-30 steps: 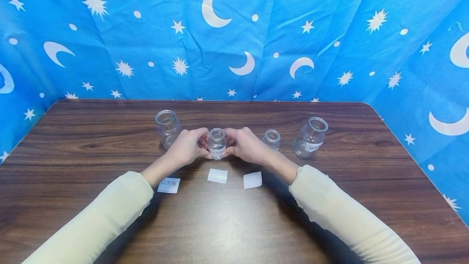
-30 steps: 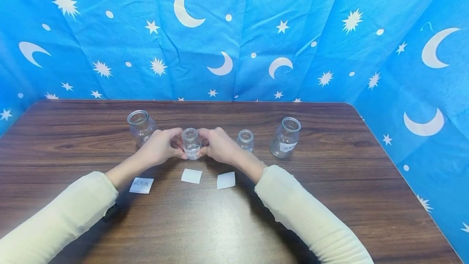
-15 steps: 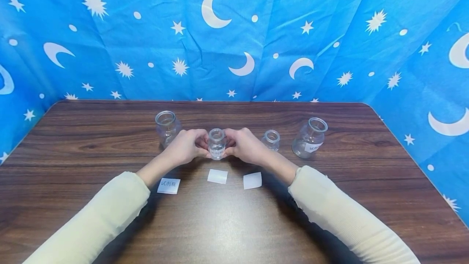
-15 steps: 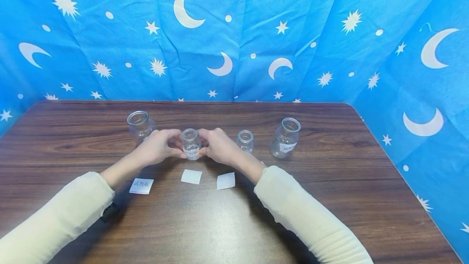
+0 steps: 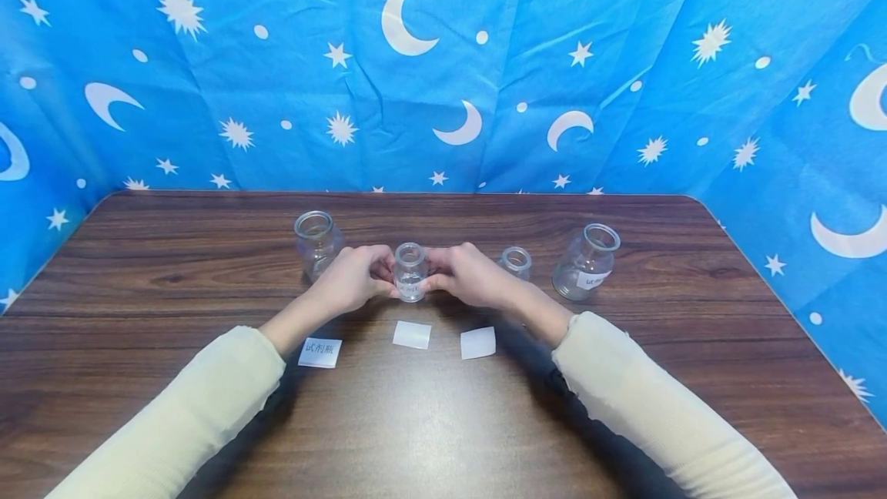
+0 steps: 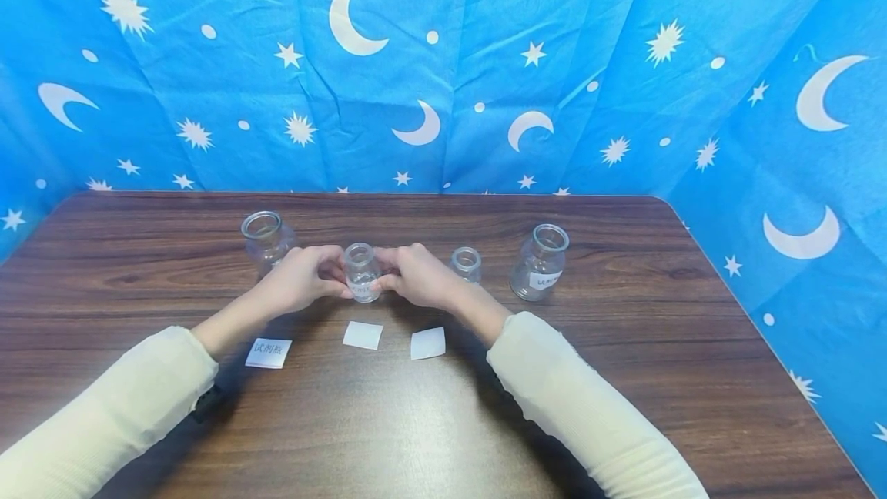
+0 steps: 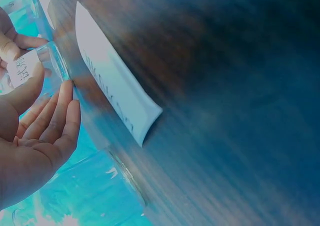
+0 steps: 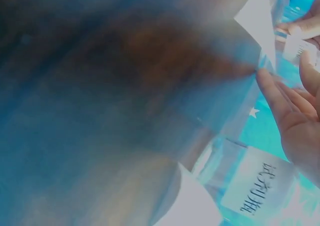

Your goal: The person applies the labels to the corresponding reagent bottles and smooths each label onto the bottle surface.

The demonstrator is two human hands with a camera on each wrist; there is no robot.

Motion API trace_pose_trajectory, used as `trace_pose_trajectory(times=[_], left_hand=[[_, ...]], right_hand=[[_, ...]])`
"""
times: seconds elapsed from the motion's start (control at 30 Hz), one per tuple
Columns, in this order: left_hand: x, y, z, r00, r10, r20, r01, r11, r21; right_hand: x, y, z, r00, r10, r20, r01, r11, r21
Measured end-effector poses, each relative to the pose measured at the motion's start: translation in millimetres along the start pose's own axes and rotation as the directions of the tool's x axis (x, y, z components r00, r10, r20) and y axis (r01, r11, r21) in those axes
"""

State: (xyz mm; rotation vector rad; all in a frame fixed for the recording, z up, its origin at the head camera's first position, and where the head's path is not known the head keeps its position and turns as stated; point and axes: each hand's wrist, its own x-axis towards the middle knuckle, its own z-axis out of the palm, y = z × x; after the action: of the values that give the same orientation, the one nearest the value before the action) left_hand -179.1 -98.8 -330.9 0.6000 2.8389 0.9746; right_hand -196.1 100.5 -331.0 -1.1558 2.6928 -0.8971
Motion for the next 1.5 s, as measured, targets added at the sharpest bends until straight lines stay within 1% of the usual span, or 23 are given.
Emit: trace_pose_trajectory(times=[0.13,0.27,0.43,0.5,0.57,0.67,0.73,0.83,0.93,1.03,1.1,1.17,1.23,1.33,1.43,1.5], left_hand=[[-1.0,0.2,1.1,1.000,-0.012,-0.001,0.012,1.000,0.004],[-1.8,-0.8,2.1,0.999,-0.036,0.006,0.036,0.999,0.005],[-3.8,-1.6,0.3,0.997,-0.069,0.045,0.069,0.998,0.001],[-5.8,-1.4,-1.6,0.996,-0.067,0.067,0.067,0.998,-0.001],[-9.1,-2.0,-4.1,0.995,-0.053,0.087,0.052,0.999,0.005],[-16.4,-4.0,-8.5,0.992,-0.037,0.124,0.036,0.999,0.013],[-22.7,-6.7,-12.4,0.989,-0.025,0.147,0.023,1.000,0.018],[-33.4,-10.9,-19.2,0.983,-0.015,0.186,0.012,1.000,0.017],[-45.2,-15.3,-26.6,0.975,-0.002,0.222,-0.001,1.000,0.013],[-56.9,-19.5,-33.6,0.970,0.014,0.244,-0.019,1.000,0.019],[-64.4,-22.8,-37.4,0.969,0.025,0.244,-0.033,0.999,0.031],[-72.4,-27.5,-41.1,0.971,0.035,0.238,-0.046,0.998,0.044],[-80.1,-33.2,-43.8,0.973,0.036,0.228,-0.050,0.997,0.054],[-90.2,-41.7,-45.4,0.977,0.037,0.209,-0.052,0.996,0.068],[-96.8,-48.3,-43.6,0.981,0.061,0.184,-0.076,0.994,0.074],[-99.1,-51.3,-41.3,0.983,0.086,0.163,-0.100,0.992,0.079]], right_hand=[[0.0,-0.4,-3.0,1.000,-0.014,0.024,0.015,1.000,-0.010],[-0.2,-1.0,-1.5,1.000,0.013,0.007,-0.013,1.000,0.002],[-0.4,-1.5,2.7,0.999,0.045,-0.021,-0.044,0.998,0.046],[-1.2,-1.6,3.5,0.999,0.044,-0.030,-0.043,0.998,0.054],[-2.3,-1.8,3.8,0.998,0.041,-0.042,-0.039,0.998,0.055],[-4.4,-2.3,3.3,0.997,0.044,-0.058,-0.041,0.998,0.048],[-6.2,-3.0,2.3,0.996,0.061,-0.069,-0.059,0.997,0.043],[-9.4,-4.6,0.1,0.993,0.083,-0.087,-0.079,0.996,0.048],[-13.5,-6.9,-2.3,0.989,0.089,-0.117,-0.083,0.995,0.055],[-17.7,-10.9,-3.8,0.985,0.085,-0.148,-0.076,0.995,0.065],[-20.5,-14.7,-4.2,0.982,0.096,-0.161,-0.083,0.993,0.087],[-22.8,-20.3,-4.2,0.983,0.100,-0.152,-0.081,0.989,0.127],[-24.0,-26.6,-3.1,0.988,0.091,-0.124,-0.070,0.984,0.166],[-22.1,-37.1,1.0,0.997,0.056,-0.045,-0.044,0.972,0.230],[-15.8,-46.9,9.6,0.998,0.039,0.038,-0.049,0.947,0.316],[-10.4,-53.8,16.5,0.995,0.052,0.089,-0.082,0.922,0.379]])
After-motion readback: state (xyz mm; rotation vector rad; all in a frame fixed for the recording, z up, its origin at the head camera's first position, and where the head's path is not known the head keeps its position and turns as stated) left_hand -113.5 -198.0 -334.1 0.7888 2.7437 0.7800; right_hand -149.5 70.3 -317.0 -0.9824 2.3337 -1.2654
